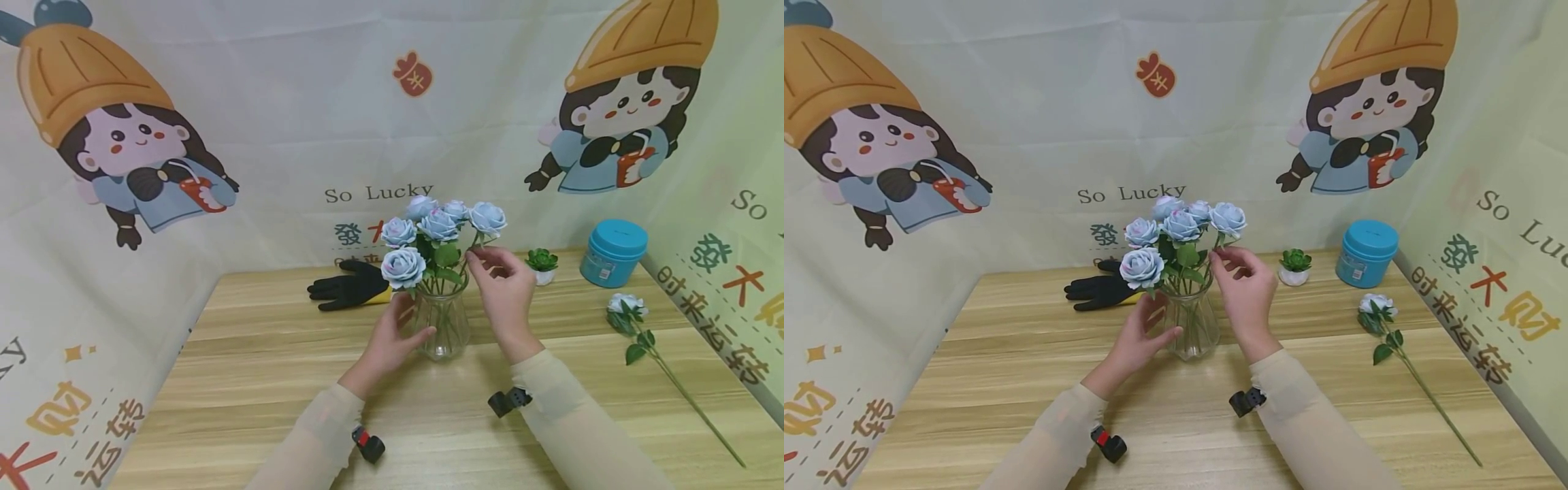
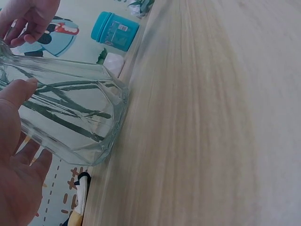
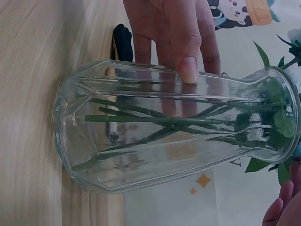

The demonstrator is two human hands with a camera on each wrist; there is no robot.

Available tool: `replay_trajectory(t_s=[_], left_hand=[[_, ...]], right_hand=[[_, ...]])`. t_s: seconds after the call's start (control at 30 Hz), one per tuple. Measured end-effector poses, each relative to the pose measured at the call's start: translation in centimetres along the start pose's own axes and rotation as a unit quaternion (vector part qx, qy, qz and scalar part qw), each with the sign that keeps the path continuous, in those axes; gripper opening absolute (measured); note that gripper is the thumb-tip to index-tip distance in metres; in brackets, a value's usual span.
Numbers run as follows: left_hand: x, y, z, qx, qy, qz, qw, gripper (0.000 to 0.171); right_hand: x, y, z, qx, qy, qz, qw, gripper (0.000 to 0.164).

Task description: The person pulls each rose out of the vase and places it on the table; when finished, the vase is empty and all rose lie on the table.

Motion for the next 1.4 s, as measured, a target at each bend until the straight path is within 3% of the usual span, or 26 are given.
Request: replay_trajectory(t_s=[0.37, 0.83, 1.17, 1.4], left_hand=[[0.1, 0.2, 0.0, 0.011, -0.007, -0.015, 0.9998, 0.07], [0.1, 0.1, -0.1, -0.003, -0.008, -0.018, 0.9998, 0.072], [0.1, -0.1, -0.3, -0.006, -0.009, -0.018, 0.9998, 0.073], [0.0, -0.2, -0.1, -0.014, -0.008, -0.019, 0.9997, 0.072]], right_hand=[[-1.0, -1.4, -0.5, -0.049, 0.01, -0.044, 0.998, 0.012], [-2.4, -3.9, -1.4, -0.084, 0.014, -0.09, 0.992, 0.018], [-4.1, -6.2, -2.5, -0.088, 0.052, -0.083, 0.991, 0.025], [-5.3, -7.7, -3.2, -0.13, 0.073, -0.089, 0.985, 0.018]])
Point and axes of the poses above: each hand's wrist, its own z-axis away from the middle knuckle, its own x-axis out of the palm, y = z × x, the point moved 10 cm from there along -z, towards the middle knuckle, and after that the axes turned 6 degrees about -x, right-handed, at the moved point
